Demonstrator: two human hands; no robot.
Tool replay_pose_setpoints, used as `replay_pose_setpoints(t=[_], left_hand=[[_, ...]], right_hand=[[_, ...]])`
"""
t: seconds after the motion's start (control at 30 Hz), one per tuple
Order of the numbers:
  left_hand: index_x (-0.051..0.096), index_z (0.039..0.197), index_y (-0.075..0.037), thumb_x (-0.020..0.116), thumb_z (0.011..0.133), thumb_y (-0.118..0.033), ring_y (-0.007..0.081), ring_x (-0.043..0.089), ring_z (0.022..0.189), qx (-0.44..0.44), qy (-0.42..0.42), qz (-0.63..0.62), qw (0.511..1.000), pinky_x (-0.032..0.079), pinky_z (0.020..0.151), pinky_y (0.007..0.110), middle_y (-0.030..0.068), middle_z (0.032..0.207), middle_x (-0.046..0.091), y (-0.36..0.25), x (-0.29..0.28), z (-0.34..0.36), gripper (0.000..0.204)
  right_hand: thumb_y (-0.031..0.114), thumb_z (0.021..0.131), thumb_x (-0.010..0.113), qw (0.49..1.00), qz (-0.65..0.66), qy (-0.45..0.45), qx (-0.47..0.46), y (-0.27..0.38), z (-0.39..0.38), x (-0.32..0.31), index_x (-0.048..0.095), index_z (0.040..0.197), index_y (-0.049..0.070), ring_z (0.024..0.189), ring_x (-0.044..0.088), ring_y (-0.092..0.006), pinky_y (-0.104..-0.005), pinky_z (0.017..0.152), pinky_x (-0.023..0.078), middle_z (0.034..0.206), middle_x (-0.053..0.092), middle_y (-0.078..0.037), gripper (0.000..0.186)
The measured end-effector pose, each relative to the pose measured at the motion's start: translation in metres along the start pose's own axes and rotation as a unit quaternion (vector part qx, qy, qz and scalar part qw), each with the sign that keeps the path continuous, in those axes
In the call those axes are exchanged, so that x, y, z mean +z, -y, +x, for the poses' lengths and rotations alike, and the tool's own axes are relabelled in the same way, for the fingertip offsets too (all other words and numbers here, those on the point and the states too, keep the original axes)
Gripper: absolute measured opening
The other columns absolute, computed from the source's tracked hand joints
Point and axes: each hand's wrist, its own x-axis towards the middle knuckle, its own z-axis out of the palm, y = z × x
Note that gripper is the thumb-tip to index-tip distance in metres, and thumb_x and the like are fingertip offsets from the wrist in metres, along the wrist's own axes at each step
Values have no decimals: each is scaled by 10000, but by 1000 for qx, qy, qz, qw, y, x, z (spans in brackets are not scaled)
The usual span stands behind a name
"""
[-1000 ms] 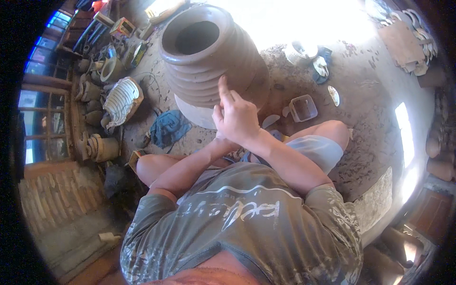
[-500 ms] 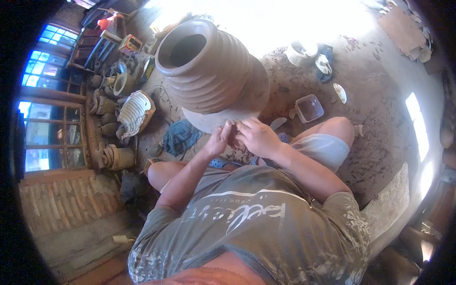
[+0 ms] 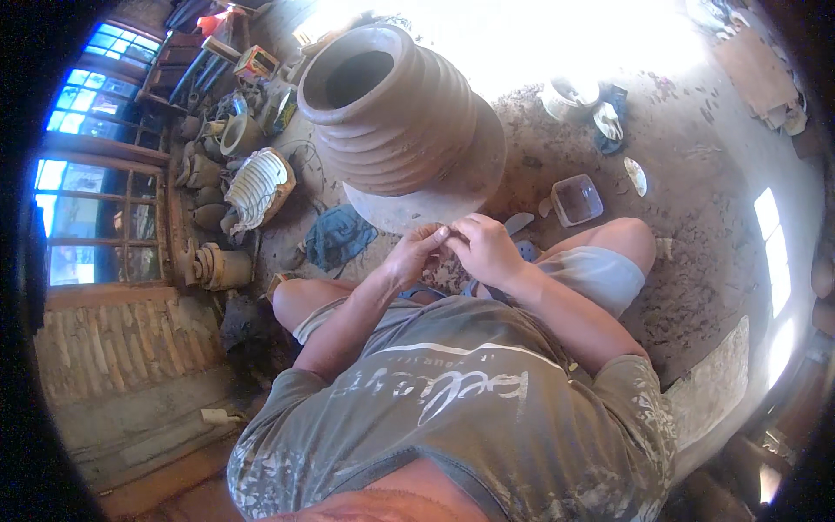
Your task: The person shapes a large clay vessel on a wheel by hand and using a small yellow rib tool to smooth the interior and exterior walls.
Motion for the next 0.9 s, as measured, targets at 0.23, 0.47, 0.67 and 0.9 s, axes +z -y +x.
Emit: replay_pose_setpoints(t=[0.23, 0.47, 0.67, 0.9], left_hand=[[628, 1085, 35, 550, 1088, -325, 467, 643, 996, 217, -271, 430, 833, 513, 900, 563, 260, 1009, 655, 16, -38, 13, 369], [571, 1246, 173, 674, 986, -389, 582, 478, 1315, 169, -260, 694, 650, 422, 1126, 592, 404, 1342, 512, 46, -27, 24, 628], [562, 1299, 173, 675, 984, -423, 578, 450, 1373, 95, -199, 665, 714, 406, 1154, 598, 386, 1383, 489, 21, -30, 20, 683], [562, 1326, 153, 687, 979, -439, 565, 442, 1375, 83, -218, 638, 733, 425, 1135, 600, 326, 1402, 492, 20, -33, 21, 698]], right_hand=[[72, 914, 759, 994, 40, -71, 69, 24, 15, -16, 732, 1000, 2, 776, 727, -299, -386, 677, 570, 872, 733, -174, 114], [38, 900, 766, 984, -40, -122, -123, 53, 81, -25, 751, 1027, -11, 796, 738, -297, -373, 719, 587, 887, 745, -168, 136], [77, 849, 803, 945, -170, -121, -252, 76, 124, -4, 763, 905, 51, 792, 707, -262, -373, 698, 579, 894, 744, -78, 74], [86, 783, 809, 882, -298, -150, -333, 85, 157, 16, 746, 855, 106, 837, 640, -220, -349, 710, 541, 857, 667, -14, 98]])
